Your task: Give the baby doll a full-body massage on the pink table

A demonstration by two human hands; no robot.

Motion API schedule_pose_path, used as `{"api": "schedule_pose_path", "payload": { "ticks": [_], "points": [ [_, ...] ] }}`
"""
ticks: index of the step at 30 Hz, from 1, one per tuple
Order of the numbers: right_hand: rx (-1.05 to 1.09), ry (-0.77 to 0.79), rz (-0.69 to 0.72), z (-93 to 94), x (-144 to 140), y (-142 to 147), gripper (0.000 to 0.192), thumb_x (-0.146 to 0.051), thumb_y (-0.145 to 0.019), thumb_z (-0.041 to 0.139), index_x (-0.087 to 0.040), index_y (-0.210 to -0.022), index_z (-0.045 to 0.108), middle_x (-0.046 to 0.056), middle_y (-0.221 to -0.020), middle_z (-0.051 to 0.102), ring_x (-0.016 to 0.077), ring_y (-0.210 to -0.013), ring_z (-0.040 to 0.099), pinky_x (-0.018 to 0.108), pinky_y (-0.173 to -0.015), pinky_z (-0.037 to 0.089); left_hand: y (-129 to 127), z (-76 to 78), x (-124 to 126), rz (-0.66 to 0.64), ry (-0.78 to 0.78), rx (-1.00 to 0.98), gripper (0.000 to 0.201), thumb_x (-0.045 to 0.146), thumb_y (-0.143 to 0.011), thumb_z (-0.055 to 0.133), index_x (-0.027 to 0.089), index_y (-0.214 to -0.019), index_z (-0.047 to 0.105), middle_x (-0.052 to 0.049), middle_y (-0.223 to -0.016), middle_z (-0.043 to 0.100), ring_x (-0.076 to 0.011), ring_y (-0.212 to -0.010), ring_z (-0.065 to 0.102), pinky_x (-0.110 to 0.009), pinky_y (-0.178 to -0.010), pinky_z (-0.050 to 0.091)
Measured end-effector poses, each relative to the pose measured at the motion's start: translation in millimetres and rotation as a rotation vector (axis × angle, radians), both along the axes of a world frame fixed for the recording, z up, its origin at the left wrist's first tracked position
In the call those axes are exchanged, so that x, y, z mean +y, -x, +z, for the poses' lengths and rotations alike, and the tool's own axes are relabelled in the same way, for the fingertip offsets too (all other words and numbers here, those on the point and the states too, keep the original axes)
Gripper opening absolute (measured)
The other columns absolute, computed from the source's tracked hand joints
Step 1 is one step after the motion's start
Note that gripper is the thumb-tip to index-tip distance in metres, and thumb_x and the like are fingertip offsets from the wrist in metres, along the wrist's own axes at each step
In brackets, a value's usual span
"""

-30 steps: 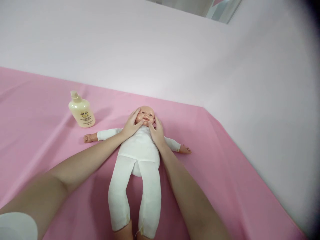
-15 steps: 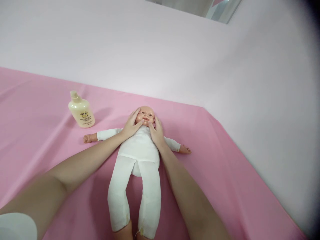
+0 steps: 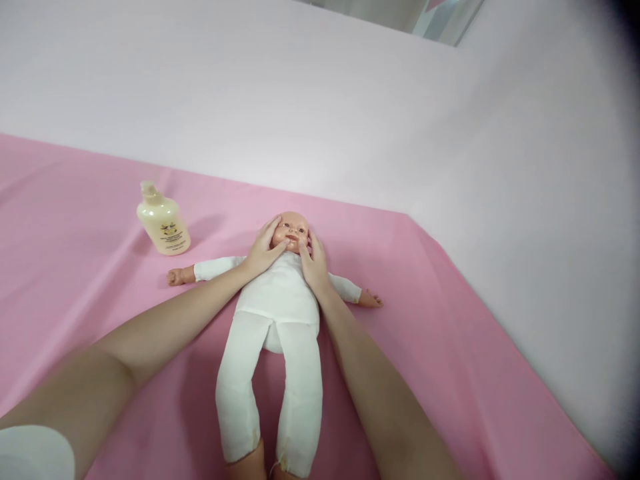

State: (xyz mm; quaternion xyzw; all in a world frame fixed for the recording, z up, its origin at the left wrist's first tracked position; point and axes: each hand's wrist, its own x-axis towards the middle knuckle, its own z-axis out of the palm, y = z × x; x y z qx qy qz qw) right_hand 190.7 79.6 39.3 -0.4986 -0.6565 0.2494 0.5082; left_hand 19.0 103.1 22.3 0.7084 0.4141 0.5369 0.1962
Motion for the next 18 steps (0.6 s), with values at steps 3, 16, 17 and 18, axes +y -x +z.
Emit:
{"api": "schedule_pose_path", "payload": {
  "ticks": [3, 16, 17, 18],
  "points": [
    [-0.004, 0.004, -0.003, -0.4, 0.6, -0.2, 0.070, -0.066, -0.092, 0.045, -0.020, -0.144, 0.049, 0.017, -0.146, 0.054, 0.0297, -0.137, 0.050, 0.050, -0.114, 0.041, 0.3, -0.2, 0.7, -0.006, 0.005, -0.002, 0.069, 0.051, -0.091, 0.060, 0.023, -0.150, 0.040, -0.015, -0.157, 0.042, -0.0308, -0.148, 0.038, -0.054, -0.124, 0.028],
    [0.001, 0.023, 0.001, 0.2, 0.3, 0.4, 0.069, -0.059, -0.089, 0.053, -0.019, -0.145, 0.047, 0.017, -0.147, 0.052, 0.0305, -0.136, 0.051, 0.050, -0.113, 0.043, -0.1, 2.3, -2.2, -0.012, 0.022, 0.006, 0.077, 0.050, -0.087, 0.065, 0.021, -0.152, 0.037, -0.017, -0.158, 0.039, -0.0321, -0.150, 0.035, -0.054, -0.125, 0.026],
    [0.007, 0.026, 0.001, -0.1, 0.3, 0.5, 0.069, -0.059, -0.089, 0.053, -0.019, -0.146, 0.047, 0.017, -0.147, 0.052, 0.0304, -0.135, 0.051, 0.050, -0.113, 0.043, 0.0, 2.0, -2.1, -0.014, 0.020, 0.007, 0.076, 0.050, -0.088, 0.065, 0.022, -0.152, 0.037, -0.016, -0.158, 0.039, -0.0320, -0.150, 0.035, -0.054, -0.125, 0.026],
    [0.011, 0.028, 0.001, -0.2, 0.4, 0.6, 0.069, -0.058, -0.089, 0.054, -0.019, -0.146, 0.047, 0.017, -0.148, 0.052, 0.0304, -0.135, 0.051, 0.049, -0.113, 0.044, 0.3, 1.7, -1.8, -0.017, 0.017, 0.007, 0.075, 0.050, -0.088, 0.065, 0.022, -0.152, 0.037, -0.016, -0.159, 0.039, -0.0320, -0.149, 0.035, -0.054, -0.124, 0.027]
  ]
}}
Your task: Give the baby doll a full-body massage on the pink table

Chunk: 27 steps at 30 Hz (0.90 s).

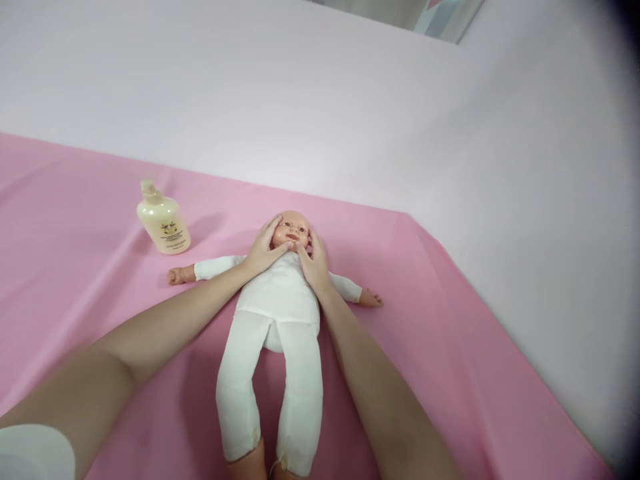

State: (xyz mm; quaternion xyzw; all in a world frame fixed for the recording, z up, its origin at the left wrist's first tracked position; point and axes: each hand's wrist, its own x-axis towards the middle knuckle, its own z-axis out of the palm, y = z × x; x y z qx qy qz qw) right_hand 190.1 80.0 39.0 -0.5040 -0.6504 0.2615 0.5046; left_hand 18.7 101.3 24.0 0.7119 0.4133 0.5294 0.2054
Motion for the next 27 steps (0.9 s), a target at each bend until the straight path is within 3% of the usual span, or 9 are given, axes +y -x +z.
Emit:
{"api": "schedule_pose_path", "payload": {
  "ticks": [27],
  "points": [
    [-0.013, 0.034, 0.012, 1.3, -1.6, -0.4, 0.070, -0.056, -0.090, 0.056, -0.023, -0.149, 0.043, 0.015, -0.147, 0.051, 0.0310, -0.135, 0.052, 0.050, -0.112, 0.045, 2.9, -5.4, 3.3, -0.019, -0.037, -0.021, 0.067, 0.038, -0.090, 0.061, 0.023, -0.151, 0.038, -0.015, -0.158, 0.041, -0.0306, -0.149, 0.036, -0.056, -0.124, 0.026]
  ]
}}
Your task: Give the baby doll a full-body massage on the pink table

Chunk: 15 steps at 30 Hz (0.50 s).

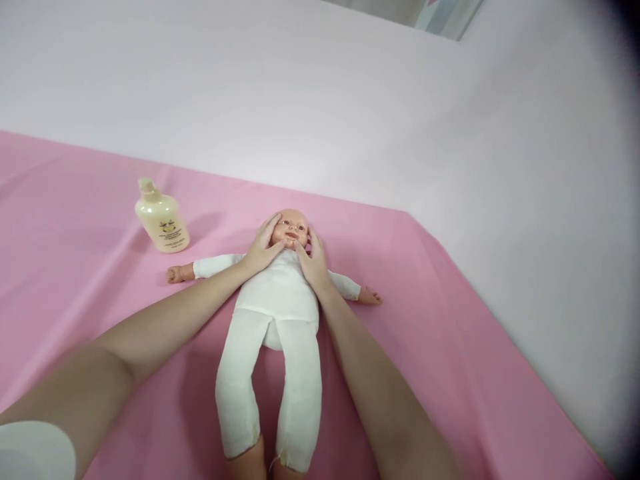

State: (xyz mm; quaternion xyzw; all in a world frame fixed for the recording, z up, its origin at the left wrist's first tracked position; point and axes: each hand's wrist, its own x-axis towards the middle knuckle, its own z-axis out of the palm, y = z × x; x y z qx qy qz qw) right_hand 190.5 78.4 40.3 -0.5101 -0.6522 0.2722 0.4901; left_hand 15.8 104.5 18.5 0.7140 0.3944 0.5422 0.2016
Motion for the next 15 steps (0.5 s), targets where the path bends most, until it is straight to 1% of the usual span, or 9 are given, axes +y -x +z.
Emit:
{"api": "schedule_pose_path", "payload": {
  "ticks": [7, 15],
  "points": [
    [0.022, -0.010, 0.010, 0.7, -0.3, 0.9, 0.067, -0.052, -0.089, 0.056, -0.023, -0.148, 0.043, 0.016, -0.149, 0.050, 0.0313, -0.135, 0.052, 0.052, -0.111, 0.045, -0.2, 2.0, -1.5, -0.001, 0.012, 0.005, 0.066, 0.039, -0.090, 0.060, 0.021, -0.151, 0.038, -0.016, -0.159, 0.040, -0.0305, -0.149, 0.036, -0.055, -0.124, 0.027],
    [0.022, -0.002, 0.009, 1.4, -1.4, 0.5, 0.068, -0.052, -0.089, 0.056, -0.019, -0.147, 0.044, 0.017, -0.148, 0.050, 0.0305, -0.136, 0.051, 0.049, -0.113, 0.044, -0.1, 3.7, -2.2, -0.011, 0.009, 0.007, 0.066, 0.039, -0.091, 0.059, 0.019, -0.150, 0.038, -0.016, -0.158, 0.040, -0.0302, -0.149, 0.036, -0.053, -0.125, 0.026]
  ]
}}
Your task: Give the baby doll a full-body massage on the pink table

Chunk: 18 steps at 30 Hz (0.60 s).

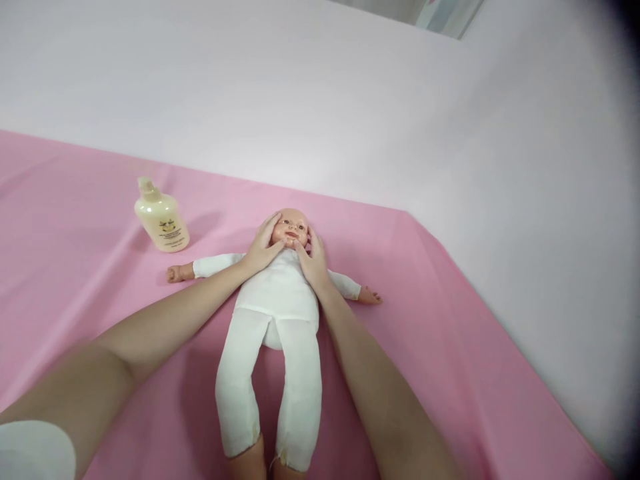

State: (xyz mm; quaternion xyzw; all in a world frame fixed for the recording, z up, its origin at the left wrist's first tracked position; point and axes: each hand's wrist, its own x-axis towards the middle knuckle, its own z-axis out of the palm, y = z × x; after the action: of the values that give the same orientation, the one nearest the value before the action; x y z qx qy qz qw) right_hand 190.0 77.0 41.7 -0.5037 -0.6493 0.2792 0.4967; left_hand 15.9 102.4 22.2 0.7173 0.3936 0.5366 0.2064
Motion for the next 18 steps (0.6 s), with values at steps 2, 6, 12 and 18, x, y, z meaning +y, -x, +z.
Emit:
{"api": "schedule_pose_path", "payload": {
  "ticks": [2, 6, 12, 18],
  "points": [
    [-0.002, -0.004, -0.003, -0.8, 0.4, 0.2, 0.068, -0.053, -0.089, 0.056, -0.021, -0.148, 0.044, 0.016, -0.149, 0.050, 0.0301, -0.136, 0.051, 0.049, -0.113, 0.044, -0.2, 0.1, 0.1, 0.004, 0.002, -0.001, 0.066, 0.038, -0.090, 0.059, 0.020, -0.150, 0.038, -0.016, -0.158, 0.040, -0.0301, -0.149, 0.036, -0.054, -0.125, 0.026],
    [-0.007, -0.011, -0.001, -1.4, 0.6, 0.5, 0.068, -0.054, -0.090, 0.055, -0.021, -0.148, 0.043, 0.016, -0.150, 0.049, 0.0305, -0.138, 0.049, 0.050, -0.113, 0.044, 0.3, 0.3, -0.3, 0.002, 0.007, 0.009, 0.066, 0.038, -0.091, 0.059, 0.021, -0.151, 0.037, -0.015, -0.159, 0.040, -0.0299, -0.149, 0.036, -0.053, -0.125, 0.026],
    [-0.010, -0.019, -0.005, -3.6, 1.7, 0.1, 0.069, -0.054, -0.090, 0.055, -0.022, -0.149, 0.043, 0.015, -0.150, 0.050, 0.0292, -0.138, 0.049, 0.048, -0.113, 0.044, 1.2, -0.2, -0.5, 0.000, 0.001, 0.021, 0.066, 0.040, -0.092, 0.059, 0.023, -0.152, 0.036, -0.014, -0.159, 0.039, -0.0295, -0.149, 0.036, -0.053, -0.125, 0.027],
    [0.000, -0.031, 0.009, -7.7, 4.5, -1.0, 0.069, -0.055, -0.090, 0.055, -0.022, -0.150, 0.041, 0.016, -0.150, 0.049, 0.0291, -0.136, 0.051, 0.048, -0.111, 0.046, 0.5, -0.4, -0.2, 0.015, -0.011, 0.024, 0.066, 0.042, -0.092, 0.059, 0.023, -0.151, 0.038, -0.014, -0.159, 0.040, -0.0303, -0.148, 0.037, -0.054, -0.124, 0.028]
  ]
}}
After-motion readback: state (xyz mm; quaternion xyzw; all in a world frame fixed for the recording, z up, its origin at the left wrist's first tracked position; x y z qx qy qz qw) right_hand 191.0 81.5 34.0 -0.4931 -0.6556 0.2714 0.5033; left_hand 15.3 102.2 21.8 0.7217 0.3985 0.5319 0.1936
